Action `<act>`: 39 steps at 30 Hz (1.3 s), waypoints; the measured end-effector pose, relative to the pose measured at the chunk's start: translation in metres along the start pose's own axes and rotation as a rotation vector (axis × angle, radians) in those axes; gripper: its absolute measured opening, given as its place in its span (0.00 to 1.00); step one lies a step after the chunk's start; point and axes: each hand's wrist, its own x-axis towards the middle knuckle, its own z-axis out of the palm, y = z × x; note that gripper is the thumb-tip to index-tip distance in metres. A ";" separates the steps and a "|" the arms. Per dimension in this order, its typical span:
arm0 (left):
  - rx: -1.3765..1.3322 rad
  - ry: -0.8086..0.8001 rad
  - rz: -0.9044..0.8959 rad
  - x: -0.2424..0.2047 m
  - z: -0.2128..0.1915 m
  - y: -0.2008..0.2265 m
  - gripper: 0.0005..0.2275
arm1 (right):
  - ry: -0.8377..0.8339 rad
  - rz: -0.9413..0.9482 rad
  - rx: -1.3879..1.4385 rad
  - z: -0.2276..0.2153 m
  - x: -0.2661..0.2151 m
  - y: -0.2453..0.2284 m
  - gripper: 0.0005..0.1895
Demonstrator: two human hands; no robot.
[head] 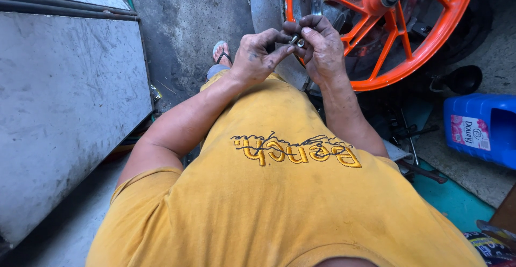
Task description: The person is preparing a motorcycle wheel for a tire by cleaning and installing a valve stem into the rim.
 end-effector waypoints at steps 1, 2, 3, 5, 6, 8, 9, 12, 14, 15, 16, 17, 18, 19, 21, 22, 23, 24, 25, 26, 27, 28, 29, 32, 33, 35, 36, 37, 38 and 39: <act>0.001 0.003 -0.001 -0.002 0.001 -0.001 0.06 | -0.003 0.002 -0.001 0.003 -0.002 0.000 0.07; 0.114 0.033 0.042 -0.003 0.001 -0.003 0.06 | -0.001 -0.006 -0.014 0.006 -0.003 0.001 0.08; 0.227 0.063 0.086 -0.004 0.003 -0.004 0.07 | 0.002 -0.016 -0.029 0.009 -0.005 0.000 0.08; 0.268 0.079 0.077 -0.007 0.005 -0.006 0.06 | 0.015 -0.005 -0.039 0.015 -0.007 0.003 0.08; 0.309 0.092 0.068 -0.008 0.006 -0.007 0.06 | 0.031 0.006 -0.048 0.019 -0.008 0.004 0.08; 0.199 0.086 -0.007 -0.007 0.002 -0.002 0.08 | 0.015 0.000 -0.044 0.017 -0.004 0.007 0.08; 0.086 0.075 -0.084 -0.007 0.001 0.000 0.10 | 0.004 -0.005 -0.039 0.015 -0.002 0.008 0.08; 0.052 0.099 -0.083 -0.010 0.000 -0.003 0.13 | -0.021 0.021 -0.062 0.023 -0.009 -0.002 0.07; 0.094 0.104 -0.086 -0.012 0.001 -0.003 0.12 | -0.018 0.019 -0.074 0.022 -0.008 0.000 0.08; 0.136 0.111 -0.092 -0.013 0.000 -0.003 0.12 | -0.016 0.019 -0.087 0.021 -0.008 0.001 0.08; 0.135 0.112 -0.092 -0.011 0.002 -0.004 0.12 | -0.016 0.020 -0.088 0.020 -0.008 0.003 0.08; 0.182 0.121 -0.182 -0.009 0.002 -0.004 0.11 | -0.033 -0.008 -0.138 0.019 -0.007 0.005 0.08; 0.228 0.128 -0.273 -0.006 0.002 -0.005 0.09 | -0.050 -0.036 -0.188 0.019 -0.006 0.007 0.09; 0.227 0.127 -0.273 -0.006 0.003 -0.004 0.09 | -0.048 -0.035 -0.188 0.019 -0.005 0.008 0.09; 0.315 0.125 -0.291 -0.004 0.004 -0.005 0.07 | -0.030 -0.068 -0.283 0.018 -0.002 0.009 0.09; 0.313 0.123 -0.289 -0.002 0.007 -0.008 0.07 | -0.027 -0.070 -0.284 0.013 0.000 0.010 0.09; 0.232 0.128 -0.274 0.000 0.009 -0.011 0.06 | -0.031 -0.056 -0.272 0.010 0.002 0.012 0.10; 0.150 0.132 -0.259 0.001 0.011 -0.014 0.06 | -0.034 -0.042 -0.260 0.006 0.004 0.014 0.10; 0.149 0.131 -0.259 0.001 0.011 -0.015 0.06 | -0.032 -0.042 -0.261 0.006 0.005 0.013 0.10; 0.020 0.136 -0.311 0.002 0.011 -0.015 0.05 | 0.000 0.010 -0.146 0.006 0.006 0.011 0.10; -0.110 0.137 -0.360 0.004 0.012 -0.016 0.05 | 0.034 0.058 -0.030 0.005 0.007 0.008 0.09; -0.111 0.134 -0.358 0.005 0.008 -0.025 0.05 | 0.038 0.055 -0.030 0.000 0.009 0.004 0.09; -0.141 0.128 -0.407 0.005 0.004 -0.034 0.05 | 0.067 0.056 -0.002 -0.005 0.011 0.000 0.10; -0.265 0.145 -0.535 0.005 -0.001 -0.083 0.04 | 0.159 0.053 0.036 -0.021 0.014 -0.012 0.11; -0.357 0.176 -0.616 0.005 -0.003 -0.103 0.06 | 0.216 0.053 0.046 -0.026 0.014 -0.015 0.12; -0.539 0.215 -0.714 0.004 0.001 -0.121 0.05 | 0.226 0.038 0.036 -0.039 0.018 -0.015 0.12; -0.720 0.259 -0.811 0.004 0.005 -0.130 0.06 | 0.233 0.024 0.023 -0.046 0.019 -0.016 0.13; -0.722 0.248 -0.816 0.006 0.011 -0.133 0.06 | 0.244 0.022 0.026 -0.050 0.017 -0.015 0.13; -0.733 0.289 -0.827 0.008 0.018 -0.137 0.06 | 0.232 -0.006 0.026 -0.054 0.016 -0.015 0.12; -0.744 0.330 -0.834 0.012 0.025 -0.140 0.06 | 0.218 -0.038 0.025 -0.058 0.016 -0.016 0.12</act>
